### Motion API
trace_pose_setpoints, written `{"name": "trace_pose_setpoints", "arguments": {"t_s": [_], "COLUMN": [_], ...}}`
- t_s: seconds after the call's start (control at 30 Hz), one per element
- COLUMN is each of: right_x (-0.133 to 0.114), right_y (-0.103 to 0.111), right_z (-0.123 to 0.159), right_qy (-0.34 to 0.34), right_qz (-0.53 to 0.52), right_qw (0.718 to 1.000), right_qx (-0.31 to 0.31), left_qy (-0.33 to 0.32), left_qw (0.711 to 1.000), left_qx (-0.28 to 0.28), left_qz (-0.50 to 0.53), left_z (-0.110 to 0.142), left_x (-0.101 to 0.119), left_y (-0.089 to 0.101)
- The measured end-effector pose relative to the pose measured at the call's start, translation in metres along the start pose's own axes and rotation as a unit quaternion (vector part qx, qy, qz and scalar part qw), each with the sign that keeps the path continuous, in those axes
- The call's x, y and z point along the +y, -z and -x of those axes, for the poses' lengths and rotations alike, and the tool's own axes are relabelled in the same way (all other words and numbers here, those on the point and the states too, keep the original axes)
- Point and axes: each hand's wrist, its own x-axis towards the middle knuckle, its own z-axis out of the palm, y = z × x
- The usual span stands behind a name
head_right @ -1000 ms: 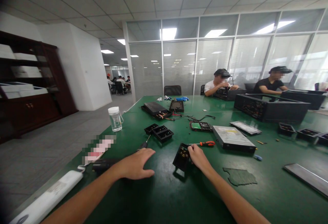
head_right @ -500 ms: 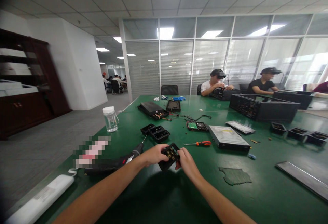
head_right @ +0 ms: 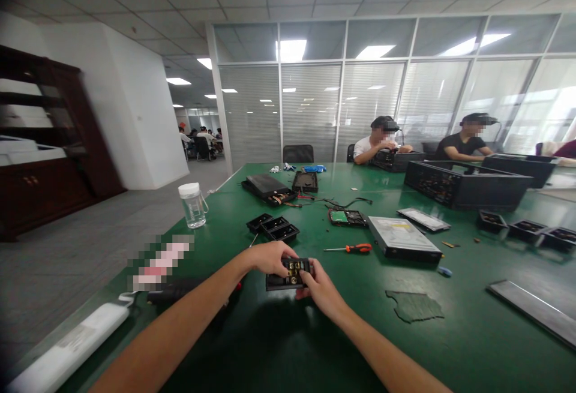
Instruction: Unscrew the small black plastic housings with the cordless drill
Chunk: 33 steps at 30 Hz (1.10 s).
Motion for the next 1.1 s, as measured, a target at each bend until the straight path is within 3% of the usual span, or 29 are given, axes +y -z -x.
{"name": "trace_pose_setpoints", "arguments": {"t_s": [0.13,0.27,0.6,0.7,0.9,1.1], "right_x": [0.003,0.006,0.007,0.004,-0.004,-0.007], "right_y": [-0.006,-0.009,-0.012,-0.008,-0.001,0.014], "right_z": [0.005,0.006,0.007,0.005,0.003,-0.005], "right_qy": [-0.005,-0.037,-0.066,-0.065,-0.056,-0.052], "right_qz": [-0.069,-0.122,-0.226,-0.235,-0.238,-0.098], "right_qw": [0.996,0.991,0.972,0.97,0.969,0.992], "right_qx": [-0.063,-0.047,-0.009,-0.021,-0.037,-0.061], "left_qy": [0.014,0.034,0.021,0.003,-0.006,0.015], "left_qw": [0.991,0.984,0.98,0.986,0.999,0.994], "left_qx": [-0.063,-0.099,-0.065,-0.058,-0.035,-0.011], "left_qz": [-0.113,-0.141,-0.187,-0.159,0.007,0.109], "left_z": [-0.01,-0.017,-0.023,-0.018,-0.002,0.009], "left_x": [0.008,0.013,0.016,0.01,-0.01,-0.025], "left_y": [0.01,0.013,0.009,0.016,0.02,0.015]}}
